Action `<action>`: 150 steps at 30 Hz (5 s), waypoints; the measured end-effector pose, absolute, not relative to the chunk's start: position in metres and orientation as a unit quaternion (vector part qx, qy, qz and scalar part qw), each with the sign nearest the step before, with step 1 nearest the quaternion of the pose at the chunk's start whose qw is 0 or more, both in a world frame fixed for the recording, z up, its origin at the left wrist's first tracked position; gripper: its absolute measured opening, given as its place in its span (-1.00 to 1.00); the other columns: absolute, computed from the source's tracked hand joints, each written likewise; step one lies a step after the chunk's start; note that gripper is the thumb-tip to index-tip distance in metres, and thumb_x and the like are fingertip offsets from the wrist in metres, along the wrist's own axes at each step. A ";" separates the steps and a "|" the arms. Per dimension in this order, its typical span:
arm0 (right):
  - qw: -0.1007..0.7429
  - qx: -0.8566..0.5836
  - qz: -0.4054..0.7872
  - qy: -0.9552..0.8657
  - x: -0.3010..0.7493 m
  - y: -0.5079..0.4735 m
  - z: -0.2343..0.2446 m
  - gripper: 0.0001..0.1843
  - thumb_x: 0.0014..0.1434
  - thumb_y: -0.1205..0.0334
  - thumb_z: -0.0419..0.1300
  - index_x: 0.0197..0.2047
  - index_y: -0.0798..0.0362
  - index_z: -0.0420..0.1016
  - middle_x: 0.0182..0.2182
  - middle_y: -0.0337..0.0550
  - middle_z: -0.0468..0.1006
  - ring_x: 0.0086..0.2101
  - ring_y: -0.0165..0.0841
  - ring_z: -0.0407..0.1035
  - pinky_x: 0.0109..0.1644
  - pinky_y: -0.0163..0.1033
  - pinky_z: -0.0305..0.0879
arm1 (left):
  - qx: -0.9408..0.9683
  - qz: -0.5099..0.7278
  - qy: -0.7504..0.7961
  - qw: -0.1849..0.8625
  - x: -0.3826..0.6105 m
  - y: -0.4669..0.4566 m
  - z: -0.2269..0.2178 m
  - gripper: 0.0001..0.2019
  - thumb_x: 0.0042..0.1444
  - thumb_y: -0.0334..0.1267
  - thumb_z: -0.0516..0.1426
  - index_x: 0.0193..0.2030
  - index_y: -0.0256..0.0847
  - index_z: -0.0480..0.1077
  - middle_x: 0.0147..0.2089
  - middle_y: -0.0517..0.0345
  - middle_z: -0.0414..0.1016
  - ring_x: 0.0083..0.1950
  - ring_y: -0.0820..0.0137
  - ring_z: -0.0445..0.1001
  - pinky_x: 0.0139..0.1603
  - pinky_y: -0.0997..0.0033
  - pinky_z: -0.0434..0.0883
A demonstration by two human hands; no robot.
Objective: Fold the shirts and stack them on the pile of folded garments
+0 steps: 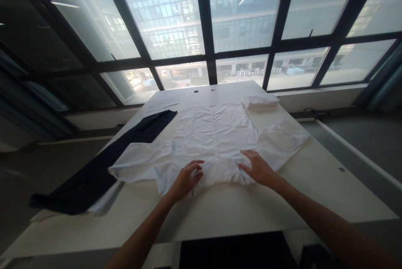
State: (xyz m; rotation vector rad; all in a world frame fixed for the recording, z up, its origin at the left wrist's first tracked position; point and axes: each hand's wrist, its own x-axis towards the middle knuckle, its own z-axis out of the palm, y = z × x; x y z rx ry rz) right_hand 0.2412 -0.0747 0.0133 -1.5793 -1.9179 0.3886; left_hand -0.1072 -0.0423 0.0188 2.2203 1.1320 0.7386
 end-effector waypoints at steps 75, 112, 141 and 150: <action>0.091 -0.743 -0.023 -0.662 0.296 0.069 -0.027 -0.27 0.47 -0.01 -0.13 0.53 0.28 0.08 0.50 0.15 0.09 0.46 -0.12 -0.02 0.51 0.04 -0.15 | 0.884 0.085 0.460 0.003 0.018 0.043 -0.020 -0.44 0.48 -0.19 -0.16 0.55 -0.28 0.07 0.60 0.02 0.01 0.60 0.15 -0.02 0.57 -0.06 0.02; 0.134 -0.657 0.029 -0.742 0.185 0.004 -0.018 -0.35 0.47 0.09 -0.09 0.52 0.17 0.13 0.51 0.07 0.06 0.48 -0.10 -0.08 0.51 0.12 -0.17 | 0.890 0.088 0.447 -0.026 -0.006 0.033 -0.014 -0.44 0.50 -0.11 -0.17 0.56 -0.22 0.07 0.59 -0.05 0.04 0.61 0.16 -0.05 0.56 -0.14 0.00; 0.146 -0.573 0.048 -0.805 0.163 -0.053 -0.017 -0.36 0.44 0.25 -0.12 0.50 0.32 0.13 0.50 0.14 0.07 0.49 -0.11 -0.13 0.53 0.12 -0.17 | 0.889 0.068 0.453 -0.006 -0.005 -0.032 -0.012 -0.44 0.50 -0.16 -0.17 0.55 -0.25 0.08 0.58 -0.05 0.06 0.60 0.14 -0.02 0.54 -0.11 0.08; 0.111 -0.605 0.037 -0.788 0.189 -0.052 -0.019 -0.30 0.47 0.01 -0.09 0.55 0.18 0.07 0.53 0.07 -0.03 0.50 -0.10 -0.14 0.52 0.17 -0.18 | 0.886 0.067 0.459 -0.015 -0.019 -0.031 -0.014 -0.40 0.50 -0.08 -0.17 0.57 -0.27 0.00 0.60 -0.04 -0.03 0.62 0.14 -0.10 0.56 -0.14 0.02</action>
